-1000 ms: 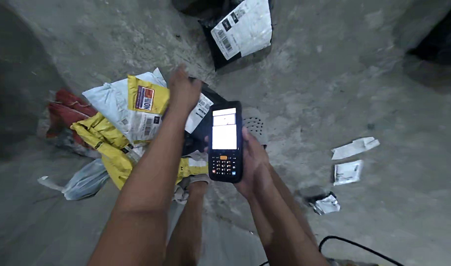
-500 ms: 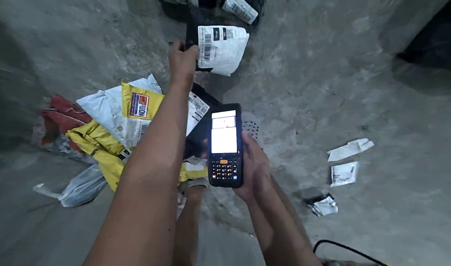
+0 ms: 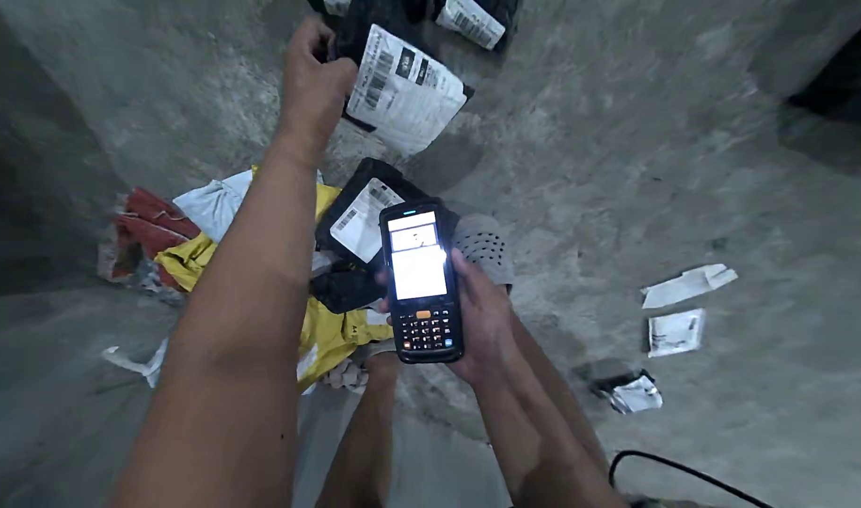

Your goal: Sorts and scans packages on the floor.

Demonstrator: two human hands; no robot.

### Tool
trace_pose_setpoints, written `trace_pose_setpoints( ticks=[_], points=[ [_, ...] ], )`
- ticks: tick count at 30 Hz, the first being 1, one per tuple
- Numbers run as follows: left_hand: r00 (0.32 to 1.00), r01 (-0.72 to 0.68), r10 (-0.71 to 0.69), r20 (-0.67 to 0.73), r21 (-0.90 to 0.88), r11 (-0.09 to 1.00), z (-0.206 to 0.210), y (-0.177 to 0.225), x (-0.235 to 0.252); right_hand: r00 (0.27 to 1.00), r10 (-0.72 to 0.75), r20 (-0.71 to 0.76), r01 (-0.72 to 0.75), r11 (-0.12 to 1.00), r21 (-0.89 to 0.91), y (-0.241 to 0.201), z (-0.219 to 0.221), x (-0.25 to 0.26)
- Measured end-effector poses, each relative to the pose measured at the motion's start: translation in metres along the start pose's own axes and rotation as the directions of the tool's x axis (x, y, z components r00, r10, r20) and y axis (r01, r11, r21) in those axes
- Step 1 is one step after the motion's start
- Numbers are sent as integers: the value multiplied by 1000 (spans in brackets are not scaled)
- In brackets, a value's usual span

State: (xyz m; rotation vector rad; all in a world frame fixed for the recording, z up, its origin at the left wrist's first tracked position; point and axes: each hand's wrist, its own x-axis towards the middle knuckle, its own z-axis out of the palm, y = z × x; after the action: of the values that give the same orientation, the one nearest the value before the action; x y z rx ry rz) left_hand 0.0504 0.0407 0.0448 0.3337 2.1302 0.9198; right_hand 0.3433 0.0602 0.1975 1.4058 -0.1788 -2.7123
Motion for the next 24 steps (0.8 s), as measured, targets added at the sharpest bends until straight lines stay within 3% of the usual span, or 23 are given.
trace_pose_setpoints(
  ticks=[2, 4, 6, 7, 9, 11, 13, 15, 18, 20, 24],
  points=[
    [962, 37, -87, 258, 194, 980, -6, 16, -5, 998, -30, -47, 31, 999, 25, -3, 2, 1],
    [811, -2, -269, 519, 463, 887, 3, 30, -9, 994, -48, -99, 53, 997, 50, -8, 1, 2],
    [682, -99, -396, 614, 614, 783, 33, 31, -10, 989, -47, -137, 62, 993, 101, -12, -2, 2],
    [692, -133, -386, 611, 632, 764, 49, 28, -7, 987, -40, -158, 63, 988, 143, -15, -3, 3],
    [804, -155, -237, 545, 577, 802, 81, 33, 7, 981, -37, -191, 81, 970, 228, -17, -6, 3],
    [921, -105, -86, 379, 454, 885, 109, 42, 33, 980, -38, -193, 98, 945, 311, -14, -9, 3],
    [987, -25, -31, 157, 341, 940, 136, 51, 68, 979, -58, -196, 121, 937, 329, -12, -12, 4],
    [993, 60, -96, 73, 391, 918, 155, 50, 86, 960, -79, -267, 156, 946, 282, -12, -8, 4],
    [980, 68, -153, 127, 506, 860, 164, 45, 77, 951, -88, -296, 176, 942, 285, -18, -5, 1],
    [982, 70, -140, 127, 443, 894, 161, 40, 68, 968, -73, -241, 154, 929, 337, -25, -5, -1],
    [996, 76, -58, -60, 359, 930, 161, 46, 58, 983, -77, -169, 136, 918, 371, -27, -12, -6]
  ],
)
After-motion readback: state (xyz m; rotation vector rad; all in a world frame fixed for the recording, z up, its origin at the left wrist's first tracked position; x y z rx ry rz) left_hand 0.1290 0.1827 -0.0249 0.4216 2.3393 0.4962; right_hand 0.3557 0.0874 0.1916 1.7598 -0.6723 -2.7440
